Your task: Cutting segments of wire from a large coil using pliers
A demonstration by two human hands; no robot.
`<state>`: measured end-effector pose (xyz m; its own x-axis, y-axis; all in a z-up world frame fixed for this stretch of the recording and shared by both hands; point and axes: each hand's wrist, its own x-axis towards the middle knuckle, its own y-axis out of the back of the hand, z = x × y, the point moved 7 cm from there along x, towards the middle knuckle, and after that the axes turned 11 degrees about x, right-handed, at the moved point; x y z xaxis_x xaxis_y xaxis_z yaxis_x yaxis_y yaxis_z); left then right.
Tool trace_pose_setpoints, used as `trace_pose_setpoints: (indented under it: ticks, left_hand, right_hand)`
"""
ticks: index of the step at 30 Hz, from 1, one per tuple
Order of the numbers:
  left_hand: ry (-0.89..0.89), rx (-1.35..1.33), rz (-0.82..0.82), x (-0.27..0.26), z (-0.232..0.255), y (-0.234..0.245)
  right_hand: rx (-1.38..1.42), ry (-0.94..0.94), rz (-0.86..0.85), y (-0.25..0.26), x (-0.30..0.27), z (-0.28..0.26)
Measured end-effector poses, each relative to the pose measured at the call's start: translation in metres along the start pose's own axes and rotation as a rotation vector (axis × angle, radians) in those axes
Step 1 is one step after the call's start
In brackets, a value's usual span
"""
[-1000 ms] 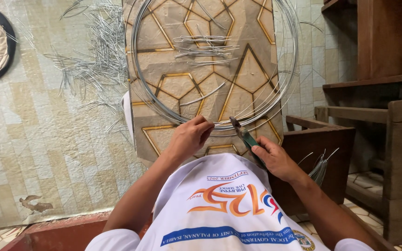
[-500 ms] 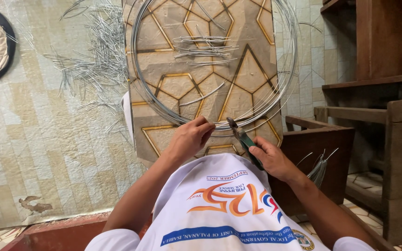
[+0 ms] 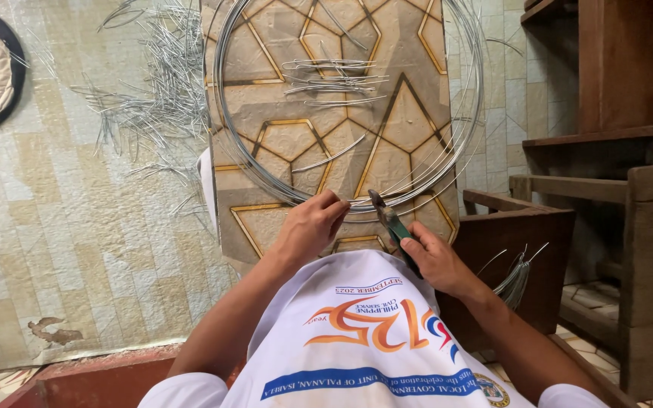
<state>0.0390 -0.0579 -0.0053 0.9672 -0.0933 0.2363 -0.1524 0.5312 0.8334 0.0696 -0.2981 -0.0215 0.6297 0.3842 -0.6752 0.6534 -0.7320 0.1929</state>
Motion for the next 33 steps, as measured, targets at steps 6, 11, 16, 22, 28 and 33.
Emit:
trace_pose_setpoints:
  ticks: [6, 11, 16, 22, 28, 33]
  left_hand:
    - [-0.004, 0.006, 0.015, -0.002, -0.001, -0.004]
    - [-0.011, -0.007, 0.017, -0.004, 0.001, -0.005]
    - [-0.024, 0.004, 0.021, -0.006, 0.0, -0.006]
    - [-0.018, 0.01, -0.056, -0.003, 0.0, 0.008]
    - [0.025, 0.019, -0.067, -0.007, -0.022, -0.004]
    - [0.083, -0.007, -0.056, -0.006, -0.03, -0.002]
  right_hand:
    - [-0.122, -0.014, 0.073, 0.001, 0.013, 0.023]
    - [-0.199, 0.029, 0.089, -0.004, 0.016, 0.029]
    - [-0.204, 0.02, 0.123, -0.01, 0.011, 0.02]
    - [-0.146, 0.021, 0.016, 0.003, 0.009, 0.009]
    - [-0.306, 0.205, -0.056, 0.007, -0.01, -0.018]
    - [-0.863, 0.66, 0.132, 0.004, 0.003, 0.033]
